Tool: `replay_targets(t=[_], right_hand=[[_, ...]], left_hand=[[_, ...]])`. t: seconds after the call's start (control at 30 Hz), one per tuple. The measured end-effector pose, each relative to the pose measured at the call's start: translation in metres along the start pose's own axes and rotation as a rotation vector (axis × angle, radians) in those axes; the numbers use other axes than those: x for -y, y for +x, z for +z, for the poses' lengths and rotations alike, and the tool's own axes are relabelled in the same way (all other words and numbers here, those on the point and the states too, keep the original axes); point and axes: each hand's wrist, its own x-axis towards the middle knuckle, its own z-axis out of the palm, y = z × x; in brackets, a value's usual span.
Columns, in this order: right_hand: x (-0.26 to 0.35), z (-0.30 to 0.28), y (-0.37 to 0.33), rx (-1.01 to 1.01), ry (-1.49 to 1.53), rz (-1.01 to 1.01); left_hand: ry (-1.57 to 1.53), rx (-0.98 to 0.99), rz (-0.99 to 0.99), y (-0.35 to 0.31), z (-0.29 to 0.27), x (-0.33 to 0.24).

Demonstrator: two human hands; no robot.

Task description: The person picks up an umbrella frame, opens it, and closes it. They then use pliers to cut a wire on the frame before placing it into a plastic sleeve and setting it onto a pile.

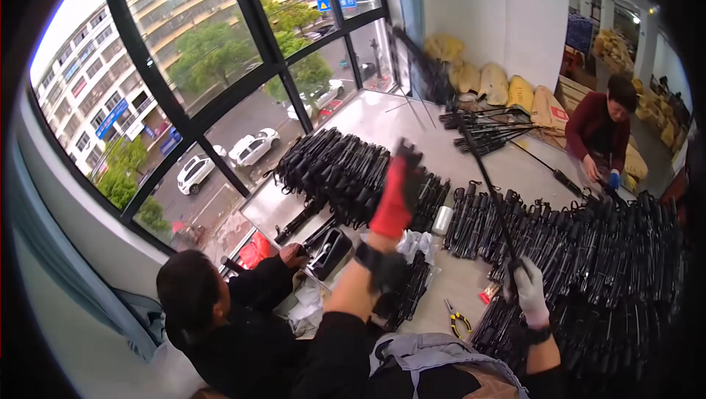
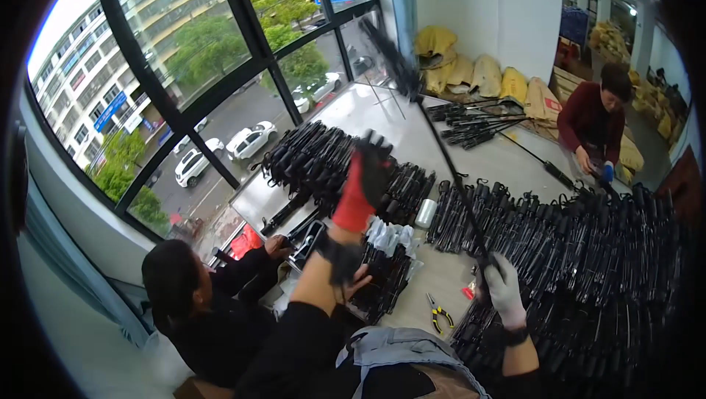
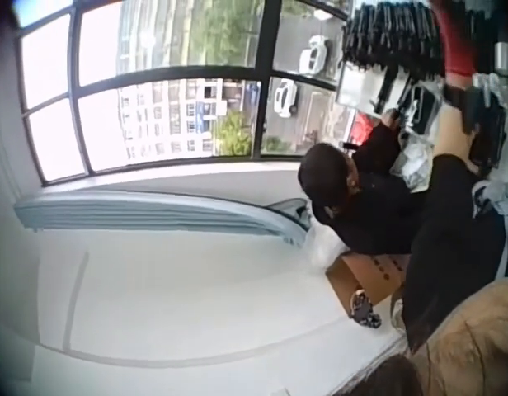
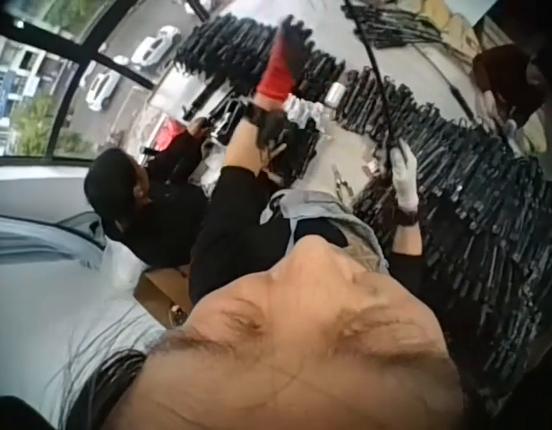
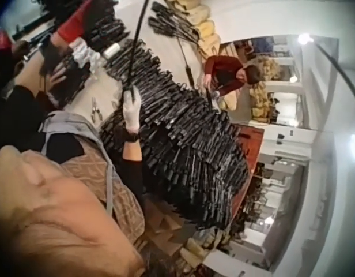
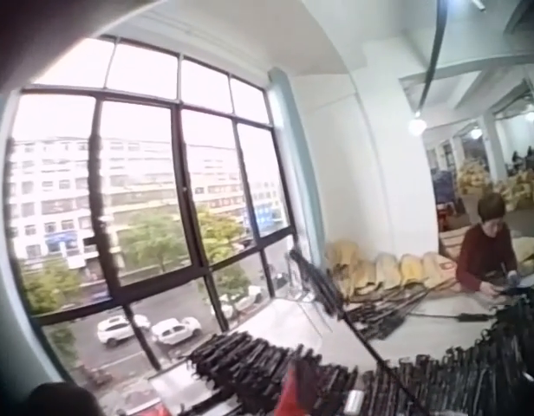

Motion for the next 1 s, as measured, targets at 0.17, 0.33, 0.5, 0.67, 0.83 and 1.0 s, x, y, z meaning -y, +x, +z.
replay_targets(t=[0.17, 0.33, 0.5, 0.67, 0.83, 1.0], right_hand=[[-0.003, -0.025, -0.089, 0.071, -0.077, 0.252], [-0.017, 0.012, -0.081, -0.229, 0.119, 0.198], [-0.013, 0.032, 0.023, -0.671, -0.152, -0.175], [0.031, 0.038, 0.043, -0.240, 0.150, -0.002], [0.004, 0.050, 0.041, -0.243, 0.018, 0.022], [-0.014, 0.039, 0.067, -0.329, -0.246, -0.188]], left_hand=[[-0.273, 0.050, -0.309, 0.071, 0.040, 0.004], [-0.298, 0.163, -0.320, 0.094, 0.037, 0.032], [-0.048, 0.024, -0.144, -0.028, 0.120, 0.106], [-0.220, -0.038, -0.380, -0.054, 0.135, 0.046], [-0.121, 0.063, -0.215, -0.047, 0.108, 0.057], [-0.353, 0.075, -0.297, -0.061, 0.117, 0.068]])
